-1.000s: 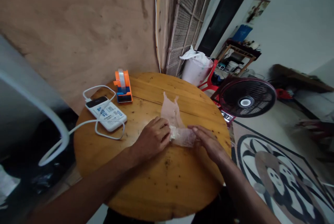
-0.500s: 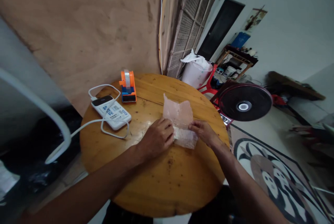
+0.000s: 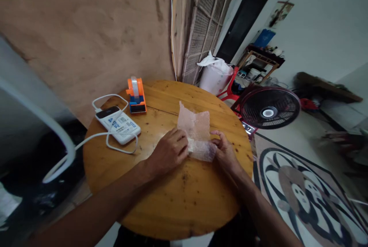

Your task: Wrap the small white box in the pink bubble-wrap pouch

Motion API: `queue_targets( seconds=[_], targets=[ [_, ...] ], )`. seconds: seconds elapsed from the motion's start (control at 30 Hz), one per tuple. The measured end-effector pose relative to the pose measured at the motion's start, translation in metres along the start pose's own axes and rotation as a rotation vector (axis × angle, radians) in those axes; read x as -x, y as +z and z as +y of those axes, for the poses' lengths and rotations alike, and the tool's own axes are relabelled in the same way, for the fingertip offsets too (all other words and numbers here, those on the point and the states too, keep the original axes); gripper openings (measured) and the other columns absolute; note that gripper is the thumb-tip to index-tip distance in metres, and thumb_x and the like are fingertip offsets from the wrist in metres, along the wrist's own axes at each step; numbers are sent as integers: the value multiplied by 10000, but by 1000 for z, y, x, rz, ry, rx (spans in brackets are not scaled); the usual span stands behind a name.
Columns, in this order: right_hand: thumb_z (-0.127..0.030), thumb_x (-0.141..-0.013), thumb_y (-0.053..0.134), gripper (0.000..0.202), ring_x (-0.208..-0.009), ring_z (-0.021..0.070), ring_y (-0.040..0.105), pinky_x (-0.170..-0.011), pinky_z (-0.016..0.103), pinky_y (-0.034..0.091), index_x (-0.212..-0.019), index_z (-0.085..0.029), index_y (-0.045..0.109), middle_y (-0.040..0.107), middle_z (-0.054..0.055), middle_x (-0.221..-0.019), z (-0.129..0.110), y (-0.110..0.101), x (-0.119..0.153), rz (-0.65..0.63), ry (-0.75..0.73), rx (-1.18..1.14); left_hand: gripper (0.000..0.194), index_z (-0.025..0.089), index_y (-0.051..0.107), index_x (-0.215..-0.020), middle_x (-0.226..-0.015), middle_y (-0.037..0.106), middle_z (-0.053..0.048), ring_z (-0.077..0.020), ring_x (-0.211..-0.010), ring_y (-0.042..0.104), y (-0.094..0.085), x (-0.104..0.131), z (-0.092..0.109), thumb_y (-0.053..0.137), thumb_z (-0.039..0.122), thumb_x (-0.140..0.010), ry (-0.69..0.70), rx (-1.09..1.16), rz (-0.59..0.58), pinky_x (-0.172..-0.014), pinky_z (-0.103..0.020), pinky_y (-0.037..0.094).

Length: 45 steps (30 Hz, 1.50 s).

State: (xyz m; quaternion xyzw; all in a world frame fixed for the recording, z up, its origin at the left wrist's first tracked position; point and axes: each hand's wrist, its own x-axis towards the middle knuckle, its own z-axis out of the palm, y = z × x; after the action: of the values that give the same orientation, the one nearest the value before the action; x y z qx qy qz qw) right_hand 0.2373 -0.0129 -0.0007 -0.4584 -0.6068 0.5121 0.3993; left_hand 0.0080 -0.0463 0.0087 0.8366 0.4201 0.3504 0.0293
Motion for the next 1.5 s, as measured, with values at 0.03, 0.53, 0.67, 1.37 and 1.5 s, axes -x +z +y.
queue_targets(
  seconds=[0.03, 0.53, 0.67, 1.37, 1.5],
  targets=[
    [-341, -784, 634, 355, -522, 108, 504, -491, 218, 402, -1072, -261, 441, 579, -60, -693, 1, 0, -1, -6, -14, 23, 128, 146, 596, -784, -891, 598, -73, -197, -872, 528, 0, 0, 0, 498, 133, -866, 0, -2, -1, -819, -339, 455],
    [-444, -708, 677, 292, -687, 167, 540, -626, 273, 417, -786, -170, 613, 598, 15, -725, -22, -1, 2, -73, 92, 354, 122, 139, 605, -795, -904, 602, -76, -199, -889, 527, -2, -1, 1, 504, 133, -862, -14, -2, -35, -827, -335, 453],
    [-406, -699, 658, 272, -564, 111, 428, -527, 235, 351, -660, -184, 506, 476, -32, -613, -8, 16, -6, 60, 32, 337, 120, 136, 602, -799, -902, 598, -74, -199, -888, 524, -2, -1, 1, 502, 137, -867, -12, -17, -42, -834, -339, 451],
    [-324, -607, 753, 656, -544, 131, 587, -536, 265, 489, -1147, -206, 399, 651, -35, -710, -39, 62, -8, 156, 129, -179, 123, 156, 611, -816, -932, 595, -67, -208, -922, 514, -4, -1, -1, 511, 182, -882, 8, -32, -92, -844, -350, 450],
    [-350, -616, 756, 645, -501, 122, 570, -488, 247, 478, -1139, -199, 410, 616, -62, -646, -42, 65, -10, 155, 132, -142, 119, 159, 623, -805, -928, 597, -70, -203, -919, 518, -4, -1, -1, 525, 170, -871, 15, 13, -76, -849, -355, 454]
  ],
)
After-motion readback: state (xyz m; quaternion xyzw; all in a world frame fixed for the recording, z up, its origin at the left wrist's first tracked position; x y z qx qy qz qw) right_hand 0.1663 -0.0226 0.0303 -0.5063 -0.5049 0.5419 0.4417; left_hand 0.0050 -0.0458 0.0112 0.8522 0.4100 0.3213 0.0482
